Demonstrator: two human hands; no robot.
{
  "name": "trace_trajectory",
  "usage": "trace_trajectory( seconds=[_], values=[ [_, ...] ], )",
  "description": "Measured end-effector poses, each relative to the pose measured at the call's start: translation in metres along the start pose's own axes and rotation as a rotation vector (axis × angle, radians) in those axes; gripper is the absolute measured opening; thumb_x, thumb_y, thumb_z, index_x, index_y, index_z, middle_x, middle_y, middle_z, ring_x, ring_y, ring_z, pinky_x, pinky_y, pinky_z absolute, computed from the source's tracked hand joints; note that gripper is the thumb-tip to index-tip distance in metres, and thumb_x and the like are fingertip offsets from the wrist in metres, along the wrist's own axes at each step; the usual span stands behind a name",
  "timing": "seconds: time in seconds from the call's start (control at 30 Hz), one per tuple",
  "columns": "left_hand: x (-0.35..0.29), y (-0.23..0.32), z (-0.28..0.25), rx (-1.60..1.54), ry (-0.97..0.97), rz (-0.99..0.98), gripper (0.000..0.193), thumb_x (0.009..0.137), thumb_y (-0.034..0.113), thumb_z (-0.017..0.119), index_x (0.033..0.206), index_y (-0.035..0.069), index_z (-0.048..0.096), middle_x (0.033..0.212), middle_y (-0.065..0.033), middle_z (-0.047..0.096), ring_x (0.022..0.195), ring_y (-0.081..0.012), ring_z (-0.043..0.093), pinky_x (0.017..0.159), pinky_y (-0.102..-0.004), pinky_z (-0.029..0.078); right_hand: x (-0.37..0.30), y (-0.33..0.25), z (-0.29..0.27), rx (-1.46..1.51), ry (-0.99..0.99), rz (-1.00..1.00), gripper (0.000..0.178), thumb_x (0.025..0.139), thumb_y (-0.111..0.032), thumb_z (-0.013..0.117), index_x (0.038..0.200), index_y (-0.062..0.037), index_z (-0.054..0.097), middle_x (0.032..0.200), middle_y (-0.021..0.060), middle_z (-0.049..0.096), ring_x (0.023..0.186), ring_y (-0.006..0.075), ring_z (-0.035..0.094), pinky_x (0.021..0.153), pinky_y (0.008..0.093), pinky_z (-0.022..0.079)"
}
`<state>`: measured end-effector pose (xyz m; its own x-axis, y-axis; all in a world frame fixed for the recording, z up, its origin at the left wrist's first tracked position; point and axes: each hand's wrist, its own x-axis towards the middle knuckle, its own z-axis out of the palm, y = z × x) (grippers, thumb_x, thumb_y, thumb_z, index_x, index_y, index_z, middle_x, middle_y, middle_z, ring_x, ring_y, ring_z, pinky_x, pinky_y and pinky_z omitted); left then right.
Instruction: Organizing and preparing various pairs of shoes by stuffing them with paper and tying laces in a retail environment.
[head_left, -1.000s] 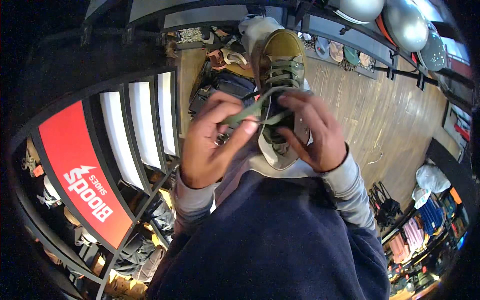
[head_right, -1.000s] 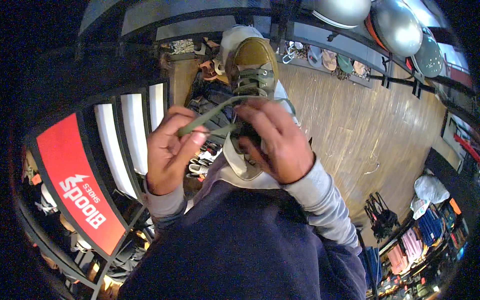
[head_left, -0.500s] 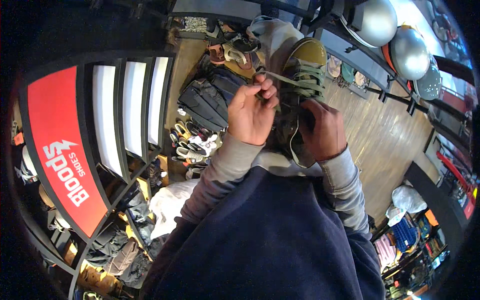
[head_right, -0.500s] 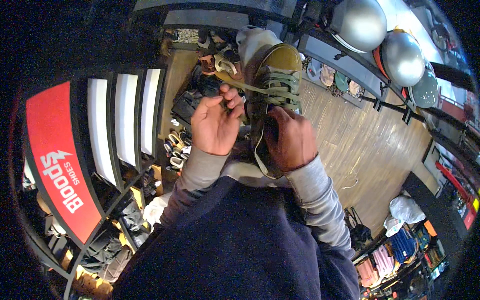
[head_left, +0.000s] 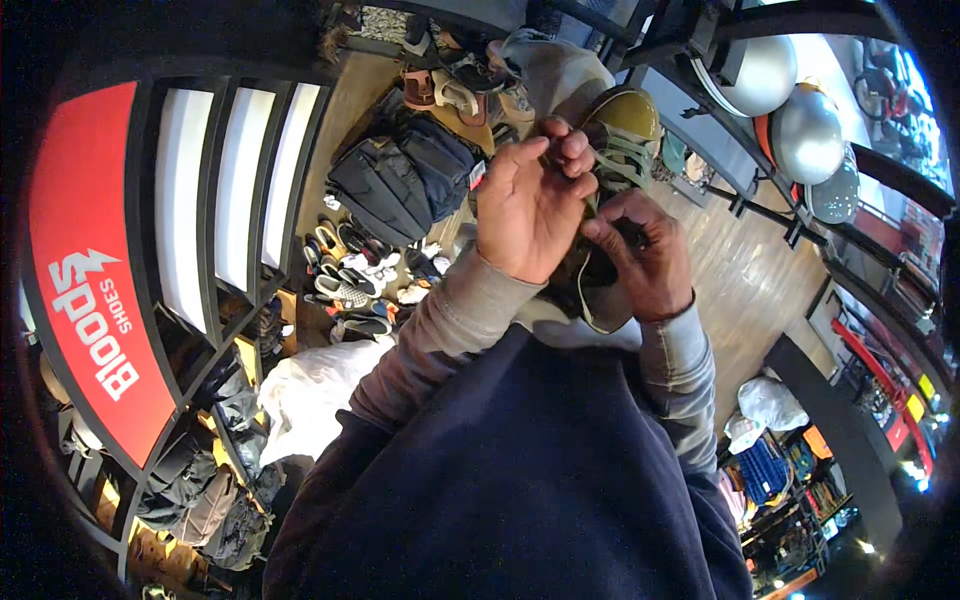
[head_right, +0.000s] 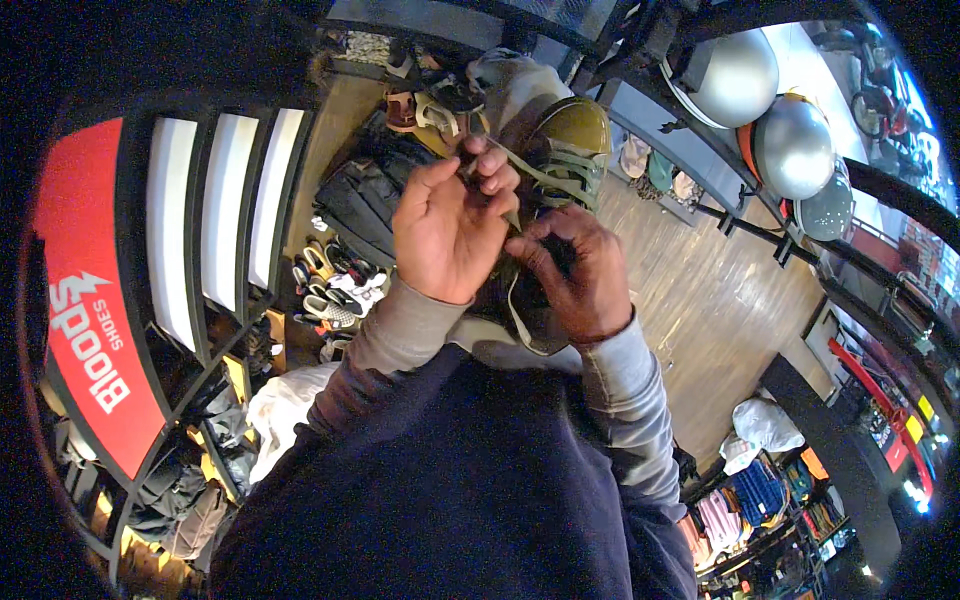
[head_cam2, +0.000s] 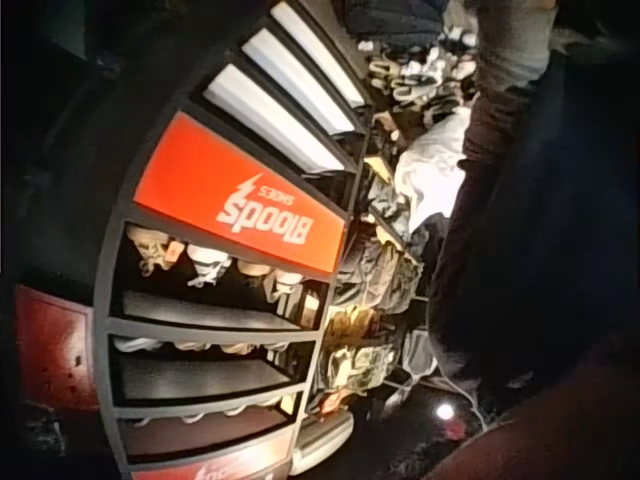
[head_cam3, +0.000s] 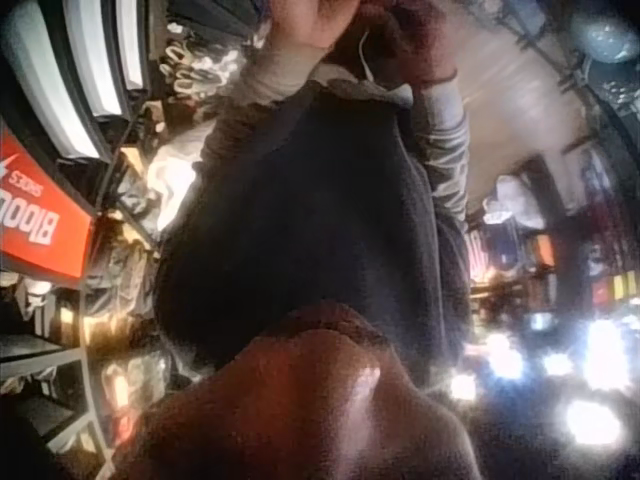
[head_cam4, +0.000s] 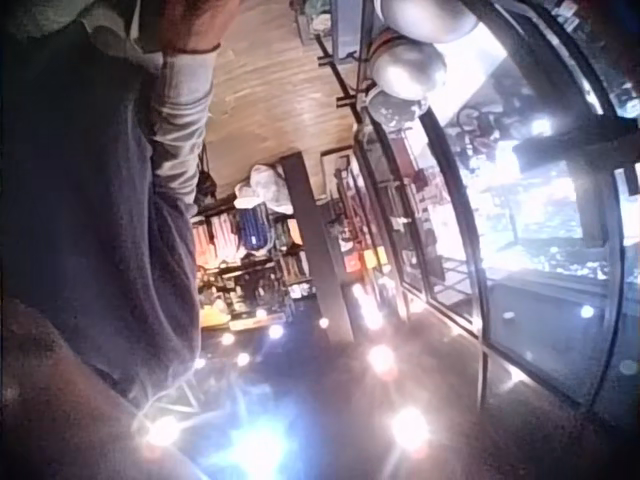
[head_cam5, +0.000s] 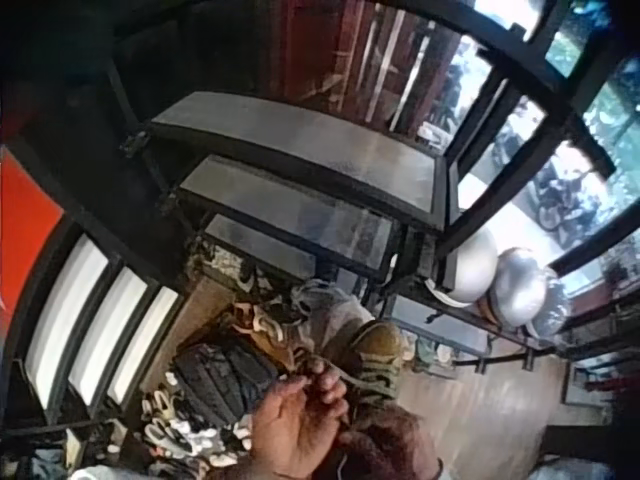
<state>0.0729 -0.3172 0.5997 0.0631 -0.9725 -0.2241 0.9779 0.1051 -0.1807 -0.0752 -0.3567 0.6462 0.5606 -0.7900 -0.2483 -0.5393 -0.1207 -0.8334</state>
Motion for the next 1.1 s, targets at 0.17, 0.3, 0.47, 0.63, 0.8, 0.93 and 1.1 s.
trace_trajectory(
  seconds=[0.17,0.3,0.47,0.63,0.8,0.93,1.1],
  values=[
    [-0.006,0.031,-0.001,0.692,0.142,0.076,0.028,0.091,0.017,0.057,0.114,0.001,0.053,0.099,-0.0078,0.056,0.090,-0.0176,0.054,0.083,-0.0310,0.046,-0.005,0.007,0.002,0.205,0.056,0.215,0.011,0.091,-0.012,0.058,0.088,-0.0005,0.058,0.074,0.0068,0.059,0.072,0.0143,0.054,0.068,0.0283,0.044],
    [-0.023,0.041,-0.002,1.959,-0.035,0.020,0.036,0.082,0.009,0.070,0.116,0.005,0.059,0.103,-0.0084,0.061,0.093,-0.0177,0.059,0.080,-0.0298,0.048,-0.004,0.013,0.004,0.272,0.076,0.143,0.012,0.097,-0.015,0.053,0.095,-0.0043,0.057,0.083,-0.0017,0.061,0.074,0.0029,0.049,0.066,0.0181,0.038],
    [-0.024,0.031,-0.014,1.915,-0.284,0.213,0.032,0.074,-0.002,0.064,0.106,0.001,0.063,0.103,-0.0149,0.063,0.097,-0.0327,0.061,0.083,-0.0382,0.048,-0.003,0.000,0.007,0.262,0.045,0.206,0.013,0.097,-0.015,0.054,0.096,-0.0020,0.057,0.087,0.0012,0.063,0.078,0.0059,0.053,0.073,0.0200,0.042],
    [-0.027,0.032,-0.004,1.981,-0.191,0.220,0.028,0.080,-0.002,0.061,0.107,0.002,0.062,0.103,-0.0132,0.063,0.094,-0.0287,0.062,0.082,-0.0359,0.048,-0.005,0.004,0.013,0.304,0.098,0.160,0.014,0.092,-0.013,0.061,0.088,-0.0004,0.057,0.075,0.0036,0.059,0.074,0.0087,0.050,0.067,0.0258,0.043],
    [-0.030,0.032,-0.003,1.652,0.041,-0.001,0.021,0.094,0.016,0.058,0.109,0.001,0.059,0.106,-0.0080,0.065,0.096,-0.0135,0.061,0.082,-0.0281,0.047,-0.009,-0.002,0.011,0.086,0.005,0.148,0.013,0.083,-0.008,0.068,0.087,-0.0009,0.059,0.076,0.0092,0.060,0.071,0.0172,0.057,0.065,0.0306,0.046],
    [-0.014,0.028,-0.034,1.142,0.172,-0.083,0.036,0.095,0.027,0.058,0.119,0.001,0.052,0.097,-0.0091,0.067,0.089,-0.0130,0.062,0.077,-0.0252,0.046,-0.005,-0.007,0.012,-0.096,-0.045,-0.115,0.016,0.077,-0.008,0.071,0.087,-0.0029,0.060,0.081,0.0143,0.059,0.073,0.0353,0.060,0.065,0.0379,0.046],
    [0.014,0.083,-0.026,0.500,-0.017,-0.086,0.036,0.099,0.023,0.047,0.127,0.001,0.047,0.095,-0.0064,0.062,0.092,-0.0172,0.059,0.083,-0.0326,0.049,-0.011,-0.005,0.015,-0.194,-0.101,-0.068,0.015,0.076,-0.010,0.071,0.085,-0.0036,0.063,0.081,0.0142,0.061,0.074,0.0356,0.061,0.066,0.0393,0.047]
  ],
)
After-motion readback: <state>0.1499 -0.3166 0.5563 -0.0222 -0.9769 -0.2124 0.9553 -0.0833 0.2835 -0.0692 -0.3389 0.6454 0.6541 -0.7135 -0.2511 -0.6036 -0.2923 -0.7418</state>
